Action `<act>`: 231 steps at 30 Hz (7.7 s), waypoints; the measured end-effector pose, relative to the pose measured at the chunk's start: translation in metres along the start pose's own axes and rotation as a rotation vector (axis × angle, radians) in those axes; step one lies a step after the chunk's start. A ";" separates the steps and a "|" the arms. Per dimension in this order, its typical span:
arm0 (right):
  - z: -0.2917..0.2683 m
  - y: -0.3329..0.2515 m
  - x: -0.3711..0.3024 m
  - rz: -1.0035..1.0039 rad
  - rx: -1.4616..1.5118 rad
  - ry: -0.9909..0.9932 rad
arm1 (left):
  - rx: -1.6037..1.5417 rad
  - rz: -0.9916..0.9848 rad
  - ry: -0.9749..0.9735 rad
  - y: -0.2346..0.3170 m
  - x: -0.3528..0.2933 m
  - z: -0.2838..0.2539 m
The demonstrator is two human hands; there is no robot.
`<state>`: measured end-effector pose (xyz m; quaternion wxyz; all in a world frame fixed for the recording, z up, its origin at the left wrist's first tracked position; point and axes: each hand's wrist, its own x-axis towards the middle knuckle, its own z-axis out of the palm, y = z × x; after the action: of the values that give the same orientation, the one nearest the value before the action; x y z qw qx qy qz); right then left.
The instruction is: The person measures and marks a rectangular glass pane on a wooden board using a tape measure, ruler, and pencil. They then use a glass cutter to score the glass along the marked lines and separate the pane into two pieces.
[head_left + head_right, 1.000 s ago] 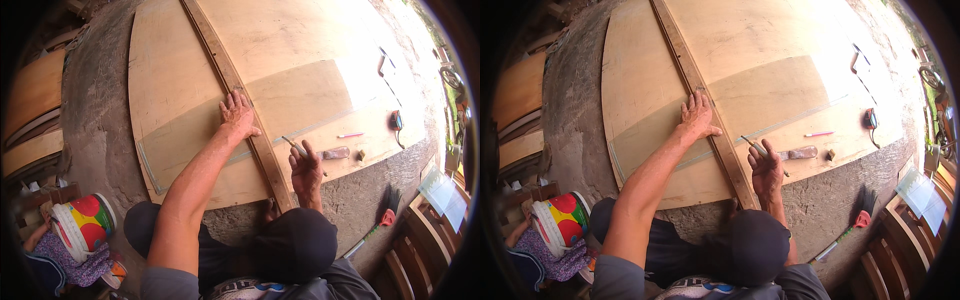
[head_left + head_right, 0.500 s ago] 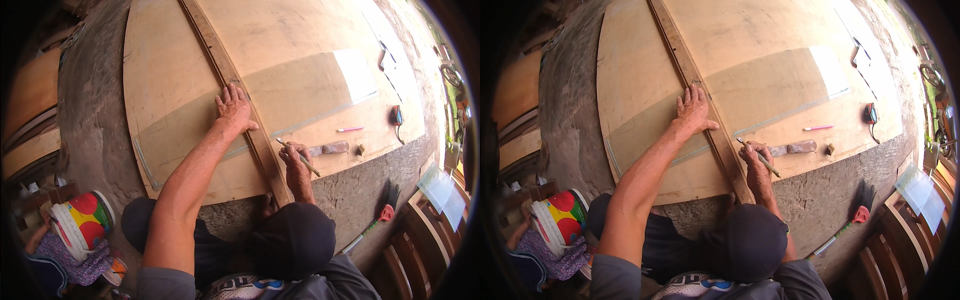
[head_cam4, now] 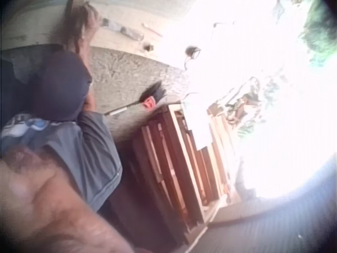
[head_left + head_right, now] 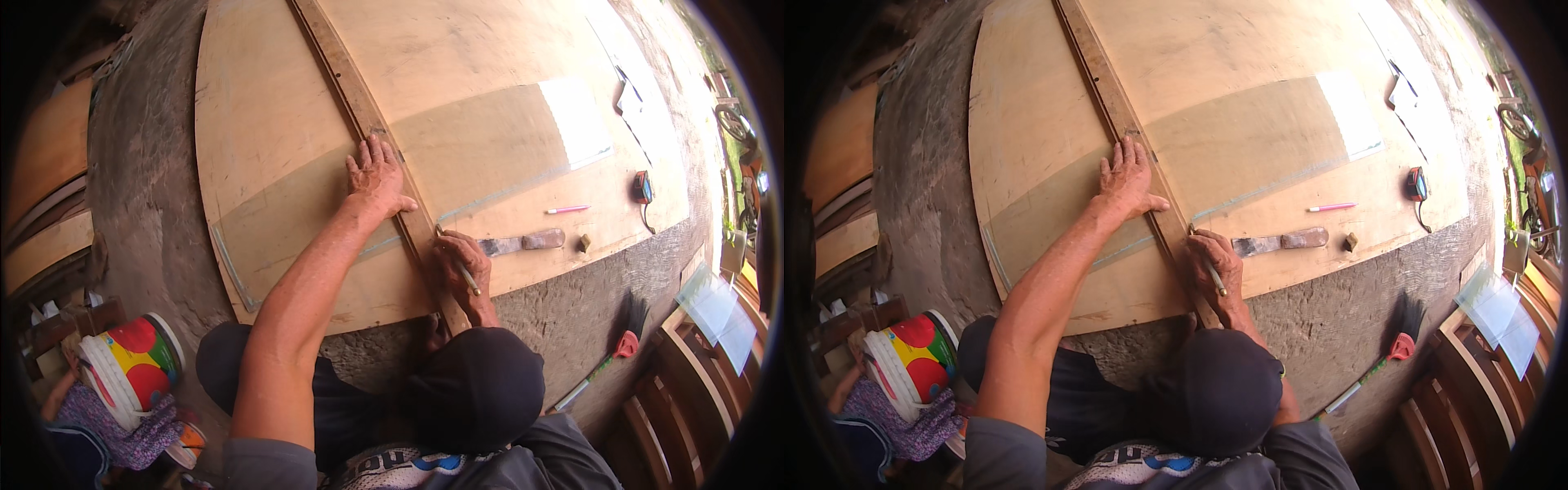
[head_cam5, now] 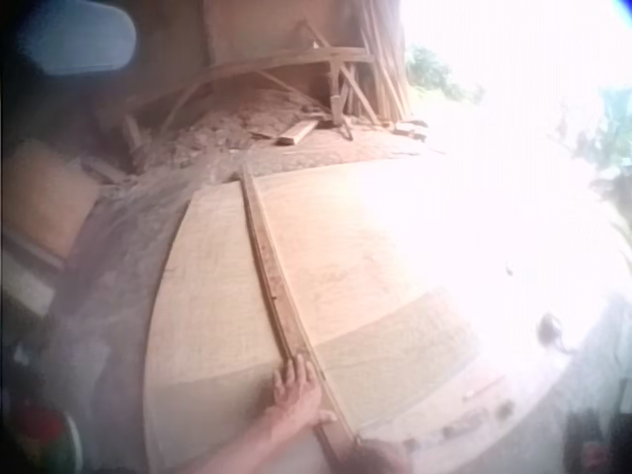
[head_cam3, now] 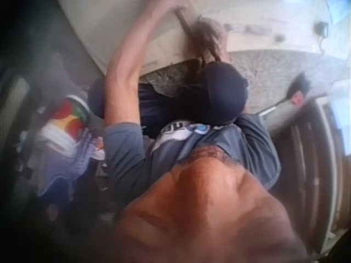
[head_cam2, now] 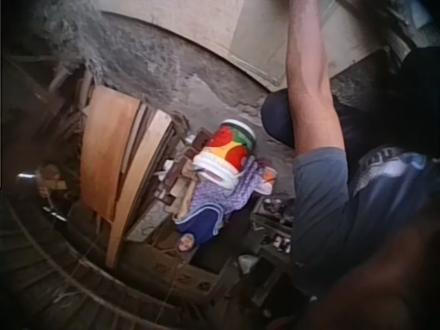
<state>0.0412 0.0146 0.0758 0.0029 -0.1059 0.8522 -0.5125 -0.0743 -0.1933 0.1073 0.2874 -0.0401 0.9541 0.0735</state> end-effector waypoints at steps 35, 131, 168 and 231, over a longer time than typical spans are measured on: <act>0.013 -0.014 0.060 0.088 -0.131 -0.171 | -0.049 0.030 0.041 -0.009 -0.001 0.013; 0.079 -0.015 0.201 -0.042 -0.160 -0.245 | -0.042 0.062 -0.020 -0.009 0.000 0.006; 0.037 0.009 0.142 -0.097 0.010 -0.350 | 0.037 0.120 0.081 -0.015 0.001 0.014; -0.206 -0.025 -0.110 0.424 0.009 0.166 | 0.236 -0.096 0.090 -0.171 -0.096 -0.082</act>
<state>0.1297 0.2032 0.1842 0.0407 0.1182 0.8503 -0.5113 -0.0190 -0.3718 0.2078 0.2500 -0.0550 0.9651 -0.0552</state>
